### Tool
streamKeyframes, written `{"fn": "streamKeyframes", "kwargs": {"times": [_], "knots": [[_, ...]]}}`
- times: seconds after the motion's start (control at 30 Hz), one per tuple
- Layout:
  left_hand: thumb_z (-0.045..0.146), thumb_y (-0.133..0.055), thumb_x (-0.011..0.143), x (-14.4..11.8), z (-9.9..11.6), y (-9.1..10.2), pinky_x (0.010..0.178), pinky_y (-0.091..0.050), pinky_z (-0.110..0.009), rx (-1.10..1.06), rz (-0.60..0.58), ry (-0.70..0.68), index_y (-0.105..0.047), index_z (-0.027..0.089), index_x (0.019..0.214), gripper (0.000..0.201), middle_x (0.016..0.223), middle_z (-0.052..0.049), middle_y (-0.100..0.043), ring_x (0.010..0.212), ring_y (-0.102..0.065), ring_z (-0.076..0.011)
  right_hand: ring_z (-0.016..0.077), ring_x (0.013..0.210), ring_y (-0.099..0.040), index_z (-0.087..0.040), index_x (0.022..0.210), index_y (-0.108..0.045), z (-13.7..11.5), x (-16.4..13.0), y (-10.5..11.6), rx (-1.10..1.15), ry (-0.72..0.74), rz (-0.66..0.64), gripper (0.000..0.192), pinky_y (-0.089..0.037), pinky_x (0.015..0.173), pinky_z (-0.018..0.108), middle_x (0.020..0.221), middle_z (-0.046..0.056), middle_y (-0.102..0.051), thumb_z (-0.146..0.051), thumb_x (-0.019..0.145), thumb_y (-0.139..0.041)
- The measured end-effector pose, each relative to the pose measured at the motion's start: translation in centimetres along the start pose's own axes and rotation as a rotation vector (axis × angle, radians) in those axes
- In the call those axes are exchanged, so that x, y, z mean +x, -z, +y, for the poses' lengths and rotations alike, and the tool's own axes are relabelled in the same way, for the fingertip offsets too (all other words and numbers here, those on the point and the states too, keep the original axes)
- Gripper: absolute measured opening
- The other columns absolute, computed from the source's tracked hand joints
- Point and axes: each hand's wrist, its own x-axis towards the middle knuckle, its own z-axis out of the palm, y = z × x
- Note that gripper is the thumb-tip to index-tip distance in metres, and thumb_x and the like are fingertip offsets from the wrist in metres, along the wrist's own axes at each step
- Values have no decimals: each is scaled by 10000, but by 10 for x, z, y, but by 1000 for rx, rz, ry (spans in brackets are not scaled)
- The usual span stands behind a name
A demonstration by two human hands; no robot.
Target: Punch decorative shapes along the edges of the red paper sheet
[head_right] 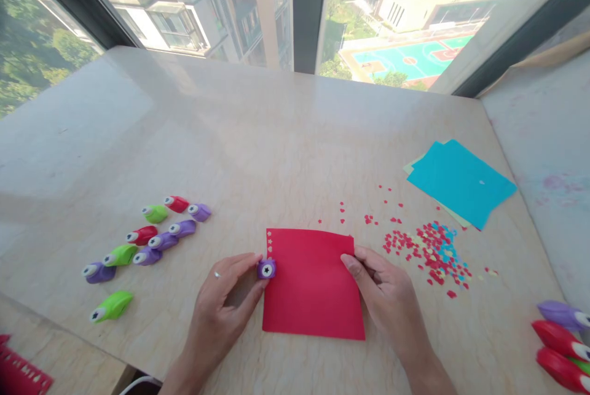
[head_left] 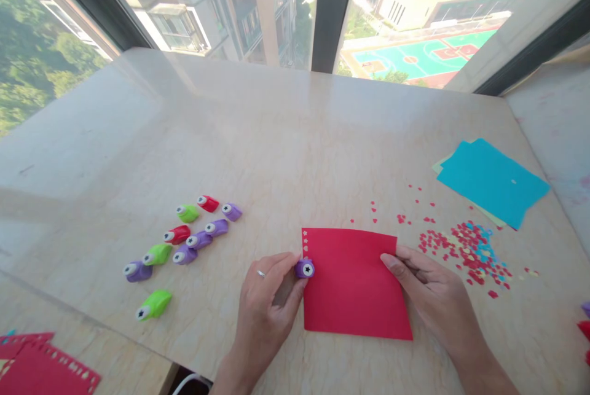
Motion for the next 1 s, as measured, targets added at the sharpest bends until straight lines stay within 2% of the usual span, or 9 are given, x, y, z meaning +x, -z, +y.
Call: {"fn": "streamKeyframes", "kwargs": {"times": [0.4,0.63,1.0], "knots": [[221,-631,881,2,-1,0,776,-571,-299,0,-8,-29,-620,254,1158,278,1028,-52,-700,927,-662,-172,243,727,-737,-218,841,-802,6,-1,0,-130,33,105,333,-617,625,265,862,67,-770,-520,728,-717],[237,-631,879,2,-2,-1,748,-583,-325,-4,6,-26,-621,267,1165,287,1012,-63,-704,910,-670,-193,250,699,-738,-225,800,-803,0,0,2,-142,35,101,318,-619,598,270,823,65,-769,-518,708,-717],[232,-634,873,2,-3,-1,755,-586,-306,-6,21,-34,-640,261,1142,271,1013,-55,-704,913,-668,-184,249,754,-740,-217,853,-804,9,0,1,-130,45,86,331,-618,651,269,883,73,-771,-515,748,-707]]}}
